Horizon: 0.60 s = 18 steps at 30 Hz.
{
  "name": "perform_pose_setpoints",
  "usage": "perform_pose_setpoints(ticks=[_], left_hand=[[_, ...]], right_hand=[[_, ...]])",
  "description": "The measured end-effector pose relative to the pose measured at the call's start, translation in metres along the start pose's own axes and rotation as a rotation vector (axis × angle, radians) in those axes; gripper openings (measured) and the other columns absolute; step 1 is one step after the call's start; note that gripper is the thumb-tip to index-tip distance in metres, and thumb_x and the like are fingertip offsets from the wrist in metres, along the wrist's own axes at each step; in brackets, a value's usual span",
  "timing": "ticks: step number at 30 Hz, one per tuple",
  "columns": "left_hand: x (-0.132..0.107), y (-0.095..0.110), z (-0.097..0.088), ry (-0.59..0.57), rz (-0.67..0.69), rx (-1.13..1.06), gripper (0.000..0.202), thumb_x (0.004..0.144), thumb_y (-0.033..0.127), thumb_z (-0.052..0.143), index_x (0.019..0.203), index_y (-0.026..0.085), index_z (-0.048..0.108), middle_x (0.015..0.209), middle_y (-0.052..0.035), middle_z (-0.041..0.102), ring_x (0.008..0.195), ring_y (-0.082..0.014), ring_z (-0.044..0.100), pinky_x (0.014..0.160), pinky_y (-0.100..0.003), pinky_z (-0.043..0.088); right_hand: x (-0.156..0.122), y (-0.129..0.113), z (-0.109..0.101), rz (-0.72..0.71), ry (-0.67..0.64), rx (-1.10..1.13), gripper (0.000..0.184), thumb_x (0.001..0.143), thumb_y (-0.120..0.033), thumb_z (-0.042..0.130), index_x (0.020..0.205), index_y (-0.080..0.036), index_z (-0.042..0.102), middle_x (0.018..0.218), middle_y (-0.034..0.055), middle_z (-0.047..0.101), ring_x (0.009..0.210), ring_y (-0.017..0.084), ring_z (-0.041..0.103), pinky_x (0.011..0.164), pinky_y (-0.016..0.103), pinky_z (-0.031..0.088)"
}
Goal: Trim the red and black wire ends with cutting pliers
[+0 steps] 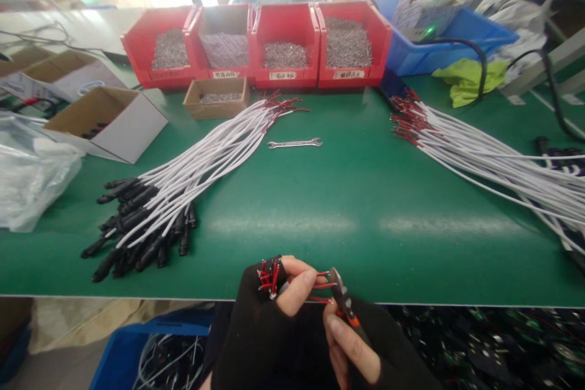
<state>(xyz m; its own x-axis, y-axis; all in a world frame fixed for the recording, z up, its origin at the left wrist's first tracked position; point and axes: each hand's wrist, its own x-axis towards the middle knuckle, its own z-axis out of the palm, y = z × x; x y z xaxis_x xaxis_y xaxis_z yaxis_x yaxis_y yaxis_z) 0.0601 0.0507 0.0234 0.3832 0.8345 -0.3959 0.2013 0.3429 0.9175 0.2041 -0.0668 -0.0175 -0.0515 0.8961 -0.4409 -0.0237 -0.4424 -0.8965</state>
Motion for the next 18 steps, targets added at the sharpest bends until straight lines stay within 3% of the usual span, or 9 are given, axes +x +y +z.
perform_pose_setpoints(ticks=[3,7,11,18], left_hand=[[0.000,-0.001,0.000,-0.011,-0.010,0.016,0.024,0.085,0.029,0.067,0.064,0.019,0.073,0.062,0.0003,0.070,0.059,-0.0165,0.062,0.057,-0.025,0.045],[-0.001,-0.003,-0.001,0.010,0.010,0.019,0.024,0.083,0.030,0.068,0.064,0.019,0.074,0.061,0.0012,0.064,0.059,-0.0163,0.057,0.058,-0.026,0.043],[-0.002,-0.003,-0.002,-0.001,0.001,0.030,0.026,0.083,0.031,0.068,0.060,0.019,0.069,0.060,0.0010,0.062,0.059,-0.0167,0.056,0.058,-0.027,0.042],[-0.002,-0.003,-0.003,-0.001,0.022,0.075,0.027,0.083,0.031,0.066,0.058,0.020,0.065,0.059,0.0005,0.061,0.059,-0.0176,0.058,0.058,-0.028,0.042]], right_hand=[[0.004,-0.007,-0.004,0.038,-0.003,0.007,0.042,0.104,-0.055,0.048,0.078,-0.025,0.061,0.057,-0.0001,0.063,0.051,0.016,0.064,0.053,0.025,0.055],[0.004,-0.021,-0.009,0.034,-0.015,-0.038,0.043,0.099,-0.064,0.051,0.084,-0.025,0.065,0.064,0.0020,0.070,0.065,0.020,0.068,0.073,0.032,0.058],[0.000,-0.032,-0.010,0.067,-0.023,-0.067,0.042,0.101,-0.062,0.051,0.092,-0.023,0.065,0.066,0.0016,0.069,0.067,0.020,0.068,0.074,0.031,0.057],[-0.002,-0.030,-0.009,0.112,-0.023,-0.088,0.042,0.101,-0.055,0.055,0.077,-0.023,0.069,0.066,0.0016,0.067,0.068,0.020,0.068,0.083,0.032,0.059]])
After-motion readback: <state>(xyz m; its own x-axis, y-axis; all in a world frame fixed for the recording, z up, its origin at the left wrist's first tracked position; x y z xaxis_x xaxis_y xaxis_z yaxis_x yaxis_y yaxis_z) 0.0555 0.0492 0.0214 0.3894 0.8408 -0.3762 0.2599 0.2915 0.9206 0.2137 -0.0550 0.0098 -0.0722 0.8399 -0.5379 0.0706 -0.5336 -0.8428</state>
